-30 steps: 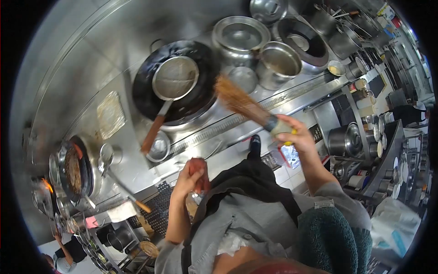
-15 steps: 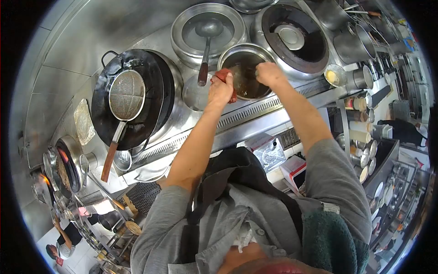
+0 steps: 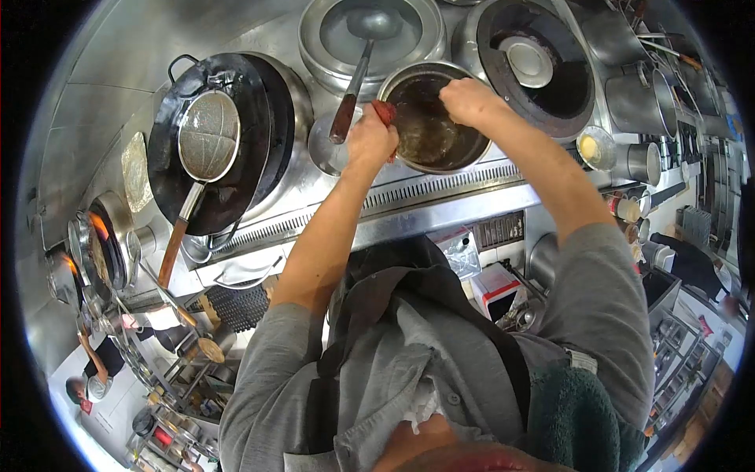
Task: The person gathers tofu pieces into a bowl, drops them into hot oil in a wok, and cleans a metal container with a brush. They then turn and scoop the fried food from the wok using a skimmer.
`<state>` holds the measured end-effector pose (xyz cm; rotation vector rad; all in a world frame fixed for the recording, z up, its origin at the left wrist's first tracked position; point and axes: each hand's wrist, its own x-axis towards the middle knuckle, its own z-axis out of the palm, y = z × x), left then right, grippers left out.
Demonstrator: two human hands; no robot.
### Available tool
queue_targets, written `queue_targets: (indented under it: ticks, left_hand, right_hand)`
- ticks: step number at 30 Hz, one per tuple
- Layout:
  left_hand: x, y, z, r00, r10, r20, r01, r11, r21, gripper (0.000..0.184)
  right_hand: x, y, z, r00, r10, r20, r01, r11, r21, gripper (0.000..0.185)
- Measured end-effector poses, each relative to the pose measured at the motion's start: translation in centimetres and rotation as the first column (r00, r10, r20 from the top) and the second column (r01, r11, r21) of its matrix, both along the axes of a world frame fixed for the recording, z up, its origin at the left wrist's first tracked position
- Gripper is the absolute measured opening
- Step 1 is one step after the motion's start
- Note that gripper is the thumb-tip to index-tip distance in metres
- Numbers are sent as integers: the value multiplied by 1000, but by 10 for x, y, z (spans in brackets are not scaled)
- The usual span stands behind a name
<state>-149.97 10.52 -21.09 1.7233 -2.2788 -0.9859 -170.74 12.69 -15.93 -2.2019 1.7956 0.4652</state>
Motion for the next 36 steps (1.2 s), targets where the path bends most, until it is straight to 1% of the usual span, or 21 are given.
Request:
queue_targets:
  ticks: [2, 4, 6, 8, 10, 12, 13, 14, 16, 18, 20, 21, 22, 24, 26, 28, 29, 32, 33, 34, 36]
  left_hand:
    - [-4, 3, 9, 1000, 26, 1, -26, 999, 32, 39]
    - [-6, 4, 7, 998, 47, -40, -46, 998, 36, 39]
    - [-11, 4, 3, 1000, 27, -7, -27, 999, 23, 39]
    - [-11, 1, -1, 1000, 5, 28, -5, 1000, 12, 39]
    - [-4, -3, -4, 992, -125, 26, 126, 992, -31, 38]
    - [-6, -5, 0, 987, -148, 56, 148, 989, 3, 37]
    - [-8, -7, 4, 983, -166, 82, 165, 986, 23, 37]
    - [-9, -6, 7, 983, -166, 77, 165, 986, 21, 37]
    - [-11, -3, 12, 993, -100, 66, 96, 994, 57, 38]
    - [-14, 0, 10, 994, -76, 77, 72, 996, 58, 38]
    - [-15, -1, 10, 995, -52, 90, 46, 997, 59, 37]
    - [-14, 0, 11, 995, -52, 82, 46, 996, 74, 37]
    - [-14, -1, 11, 996, -55, 75, 48, 995, 86, 37]
    - [-13, -3, 11, 995, -68, 68, 61, 993, 98, 38]
    - [-13, -4, 11, 995, -78, 55, 72, 992, 107, 38]
    - [-12, -3, 15, 993, -101, 59, 95, 990, 102, 38]
    - [-12, -3, 16, 993, -100, 60, 93, 990, 102, 38]
    - [-13, -2, 15, 993, -93, 67, 87, 993, 85, 38]
    - [-14, -2, 14, 994, -80, 77, 73, 994, 87, 38]
    - [-14, -1, 16, 994, -67, 86, 60, 994, 88, 38]
    - [-16, -2, 19, 995, -55, 81, 47, 994, 100, 38]
  right_hand:
    - [-10, 17, -2, 999, -20, -33, 21, 999, 42, 14]
    - [-10, 40, 7, 999, -41, -12, 43, 974, 223, 15]
    - [1, 57, 0, 995, 40, 96, -69, 945, 319, 17]
    - [22, 69, -6, 969, 90, 232, -131, 978, 165, 13]
    - [20, 59, -23, 980, 99, 175, -92, 995, -47, 12]
    - [-3, 35, -31, 991, 35, 127, -21, 994, -110, 13]
    - [-9, 25, -27, 998, -1, 66, 5, 998, -69, 13]
    - [-13, 27, -23, 998, -1, 61, 5, 998, -70, 13]
    - [-12, 36, -7, 997, -69, -20, 70, 991, 110, 13]
    - [-15, 60, -12, 998, -54, 15, 52, 995, 90, 13]
    - [-6, 76, -2, 987, -74, 141, 58, 992, 116, 13]
    - [-1, 80, -6, 986, -47, 163, 32, 995, 91, 14]
    - [-1, 78, -9, 985, -50, 163, 35, 995, 90, 14]
    - [-2, 72, -11, 998, -21, 63, 11, 988, 156, 14]
    - [-11, 62, -5, 996, -64, 66, 54, 988, 145, 14]
    - [-16, 50, -8, 986, -162, 32, 161, 987, 27, 13]
    - [-14, 44, -12, 974, -223, 40, 222, 975, 32, 13]
    - [5, 49, -13, 968, -222, 116, 225, 974, -8, 14]
    - [9, 55, -14, 969, -171, 177, 177, 984, -19, 13]
    - [13, 64, -17, 970, -171, 173, 177, 984, -23, 13]
    - [19, 73, -19, 976, -115, 185, 103, 992, 71, 13]
